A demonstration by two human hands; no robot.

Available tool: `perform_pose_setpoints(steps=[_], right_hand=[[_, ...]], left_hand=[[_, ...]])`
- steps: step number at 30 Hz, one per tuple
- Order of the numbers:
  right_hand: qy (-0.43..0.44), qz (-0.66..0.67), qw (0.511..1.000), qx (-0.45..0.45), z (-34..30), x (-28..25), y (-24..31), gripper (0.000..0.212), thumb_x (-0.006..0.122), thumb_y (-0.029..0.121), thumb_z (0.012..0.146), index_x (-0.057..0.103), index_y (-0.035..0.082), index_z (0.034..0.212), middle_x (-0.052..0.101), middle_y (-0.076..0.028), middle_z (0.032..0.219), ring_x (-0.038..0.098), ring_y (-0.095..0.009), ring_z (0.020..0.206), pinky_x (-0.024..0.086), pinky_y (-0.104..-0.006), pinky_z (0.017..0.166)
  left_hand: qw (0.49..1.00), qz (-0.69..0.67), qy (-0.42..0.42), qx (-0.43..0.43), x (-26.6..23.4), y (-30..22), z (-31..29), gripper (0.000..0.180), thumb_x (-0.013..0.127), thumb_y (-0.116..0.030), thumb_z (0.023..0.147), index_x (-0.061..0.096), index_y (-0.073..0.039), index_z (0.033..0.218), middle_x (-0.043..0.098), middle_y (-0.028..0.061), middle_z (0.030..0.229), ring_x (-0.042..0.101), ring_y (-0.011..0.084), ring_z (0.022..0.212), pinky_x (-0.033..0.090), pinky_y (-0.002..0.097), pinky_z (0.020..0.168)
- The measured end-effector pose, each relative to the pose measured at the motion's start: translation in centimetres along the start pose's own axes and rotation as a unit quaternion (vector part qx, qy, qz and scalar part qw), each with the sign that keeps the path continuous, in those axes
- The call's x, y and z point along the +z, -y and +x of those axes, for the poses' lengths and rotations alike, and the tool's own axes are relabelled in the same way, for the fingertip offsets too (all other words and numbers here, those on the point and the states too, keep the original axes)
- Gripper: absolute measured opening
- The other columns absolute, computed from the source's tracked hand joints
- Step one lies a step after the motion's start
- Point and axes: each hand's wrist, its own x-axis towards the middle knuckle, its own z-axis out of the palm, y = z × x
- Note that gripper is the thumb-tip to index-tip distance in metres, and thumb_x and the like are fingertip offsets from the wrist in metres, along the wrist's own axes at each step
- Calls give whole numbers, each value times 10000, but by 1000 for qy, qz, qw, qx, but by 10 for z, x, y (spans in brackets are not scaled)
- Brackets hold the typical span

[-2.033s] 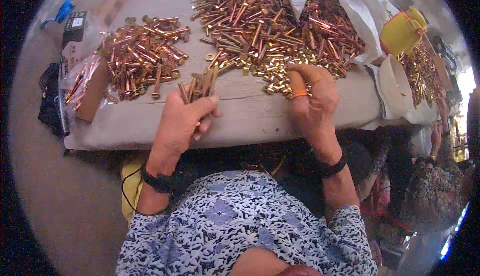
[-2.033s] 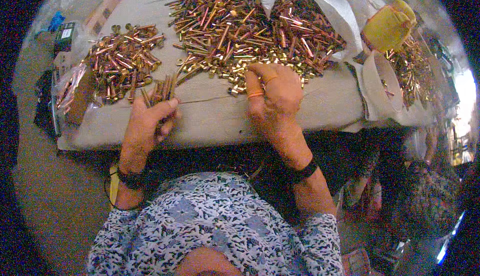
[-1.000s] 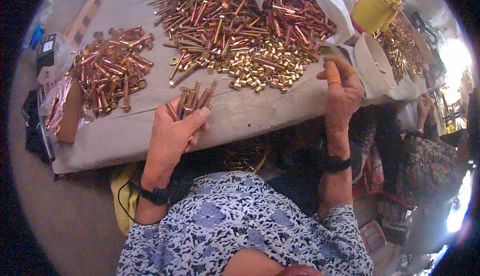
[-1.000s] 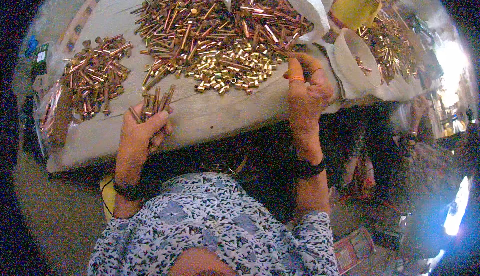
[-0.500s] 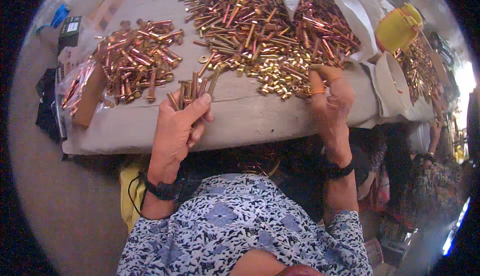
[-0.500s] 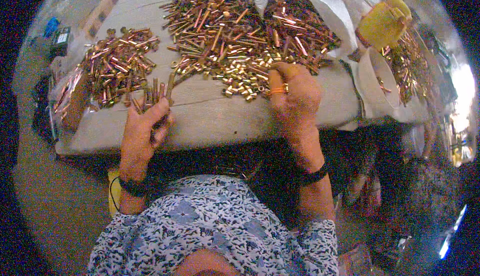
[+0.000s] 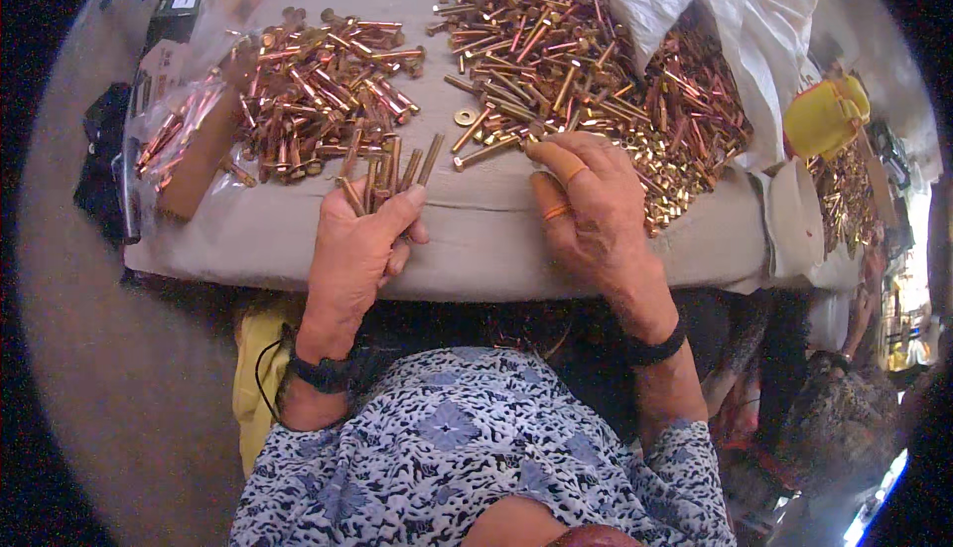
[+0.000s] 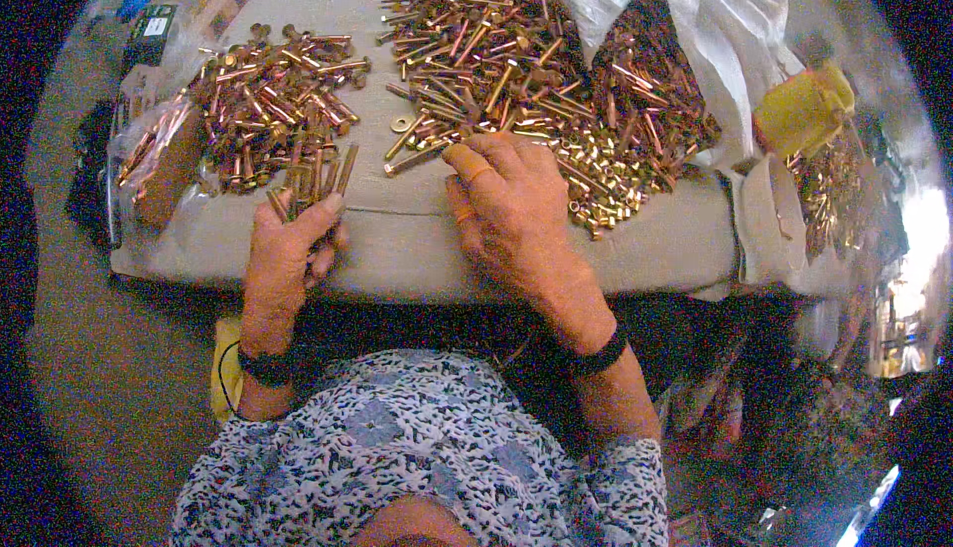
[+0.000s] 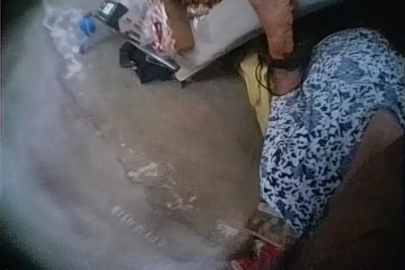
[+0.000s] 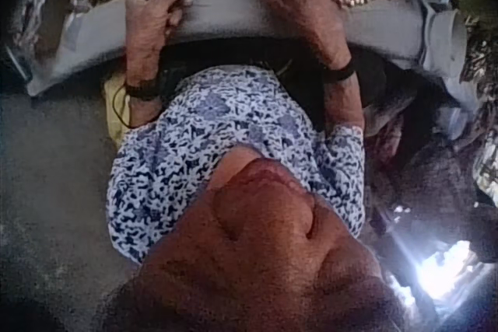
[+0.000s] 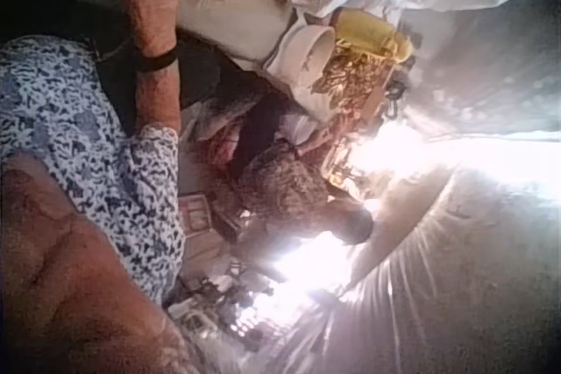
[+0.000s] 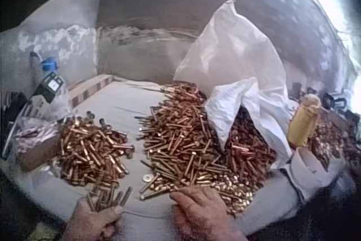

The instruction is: Placing metal washers onto bolts and sorting them on a workspace.

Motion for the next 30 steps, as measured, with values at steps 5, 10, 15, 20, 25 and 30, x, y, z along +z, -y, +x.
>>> perform_pose_setpoints(steps=[5, 10, 15, 20, 25, 30], right_hand=[[131, -41, 990, 44, 33, -3, 13, 237, 573, 71, 748, 552, 45, 983, 598, -137, 765, 578, -320, 712, 443, -415, 615], [235, -96, 960, 116, 62, 29, 8, 233, 522, 222, 793, 556, 50, 946, 587, -151, 646, 586, -329, 619, 441, -436, 544], [390, -172, 899, 103, 83, 50, 6, 189, 562, 196, 713, 652, 60, 807, 639, -155, 776, 634, -301, 708, 509, -406, 591], [354, -156, 911, 143, 80, 57, 12, 176, 576, 197, 692, 668, 69, 769, 646, -140, 786, 639, -300, 728, 513, -409, 595], [305, -123, 935, 133, 75, 63, 5, 188, 571, 206, 708, 654, 42, 745, 625, -174, 744, 626, -306, 702, 501, -402, 595], [263, -89, 956, 90, 61, 60, 2, 118, 593, 122, 629, 659, 55, 701, 633, -145, 716, 633, -290, 671, 506, -391, 563]], left_hand=[[1000, 12, -4, 11, -9, -1, 3, 164, 592, -184, 810, 554, -39, 744, 557, 22, 575, 402, 32, 368, 273, 191, 311], [999, 41, 7, 20, -8, 7, 6, 173, 600, -183, 803, 562, -28, 737, 571, 30, 578, 417, 39, 396, 317, 206, 351], [999, 18, 19, 33, -10, 12, 9, 179, 607, -191, 798, 564, -27, 742, 571, 34, 577, 418, 40, 400, 321, 212, 355], [999, 36, 18, 28, -7, 12, 8, 173, 608, -194, 794, 561, -32, 758, 571, 34, 578, 410, 40, 397, 310, 207, 352], [999, 48, -21, 6, 5, 12, 6, 150, 611, -186, 786, 542, -54, 763, 542, 13, 564, 398, 41, 391, 288, 188, 351], [997, 43, -30, 57, 7, 16, 1, 152, 602, -159, 788, 495, -57, 756, 532, 29, 567, 393, 54, 366, 277, 197, 327]])
